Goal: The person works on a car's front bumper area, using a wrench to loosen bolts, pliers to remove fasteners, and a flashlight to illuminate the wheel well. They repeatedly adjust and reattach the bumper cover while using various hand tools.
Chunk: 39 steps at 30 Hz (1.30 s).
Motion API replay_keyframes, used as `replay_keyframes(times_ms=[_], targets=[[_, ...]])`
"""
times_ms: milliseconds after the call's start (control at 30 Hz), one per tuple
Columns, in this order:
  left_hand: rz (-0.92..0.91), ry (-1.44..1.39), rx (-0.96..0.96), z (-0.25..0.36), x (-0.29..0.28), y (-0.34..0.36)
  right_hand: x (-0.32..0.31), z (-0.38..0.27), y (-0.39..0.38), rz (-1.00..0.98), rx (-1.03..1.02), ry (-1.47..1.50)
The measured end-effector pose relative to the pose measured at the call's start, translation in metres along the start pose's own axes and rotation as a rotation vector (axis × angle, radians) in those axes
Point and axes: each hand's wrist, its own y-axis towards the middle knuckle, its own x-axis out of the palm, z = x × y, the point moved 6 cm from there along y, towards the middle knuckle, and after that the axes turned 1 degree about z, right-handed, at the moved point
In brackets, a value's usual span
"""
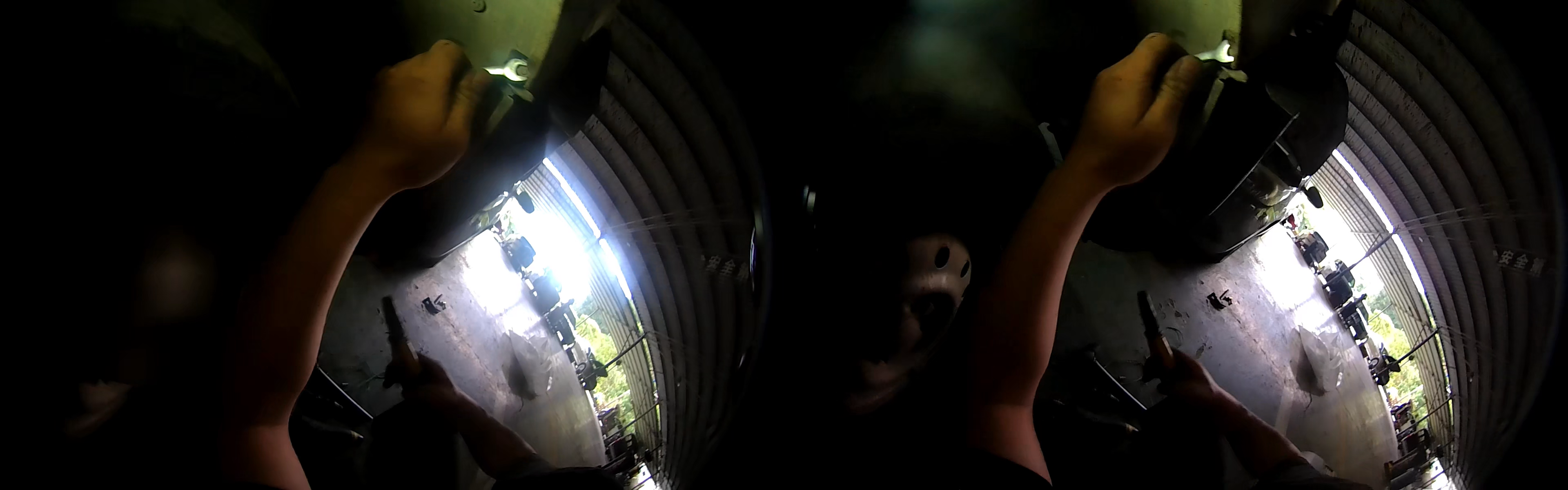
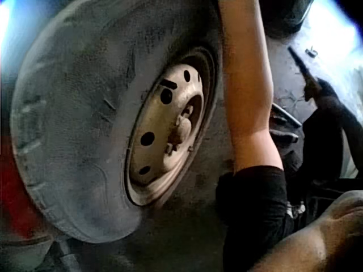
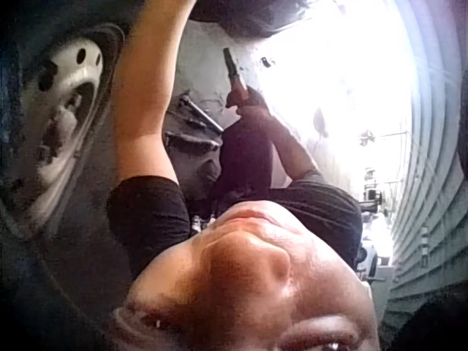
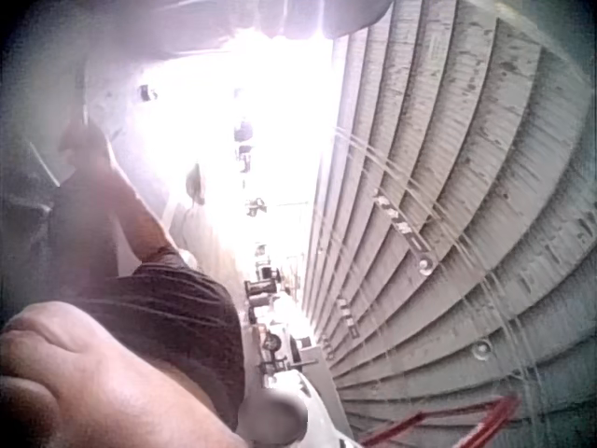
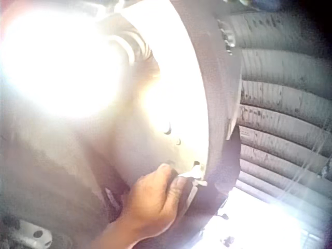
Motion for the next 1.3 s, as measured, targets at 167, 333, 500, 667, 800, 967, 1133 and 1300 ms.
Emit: replay_keyframes(times_ms=[167,333,500,667,800,967,1133,1300], targets=[[-0.014,-0.147,-0.088,0.001,-0.002,0.002,0.012,-0.109,0.006,-0.07,-0.37,-0.132],[-0.091,-0.187,-0.152,0.01,-0.003,0.005,0.03,-0.175,0.026,-0.194,-0.424,0.186],[-0.148,-0.212,-0.271,0.009,-0.003,0.002,0.04,-0.204,0.019,-0.258,-0.421,0.292],[-0.164,-0.278,-0.301,0.004,-0.001,-0.002,0.046,-0.214,0.014,-0.338,-0.25,0.501],[-0.151,-0.237,-0.281,0.004,-0.004,-0.001,0.049,-0.237,0.002,-0.387,-0.446,0.238],[-0.171,-0.277,-0.308,0.003,-0.004,-0.001,0.049,-0.266,0.021,-0.356,-0.625,0.088],[-0.163,-0.204,-0.219,0.008,-0.004,-0.001,0.049,-0.276,0.024,-0.383,-0.717,-0.178],[-0.176,-0.239,-0.23,0.002,-0.003,-0.002,0.046,-0.274,0.02,-0.313,-0.591,-0.156]])
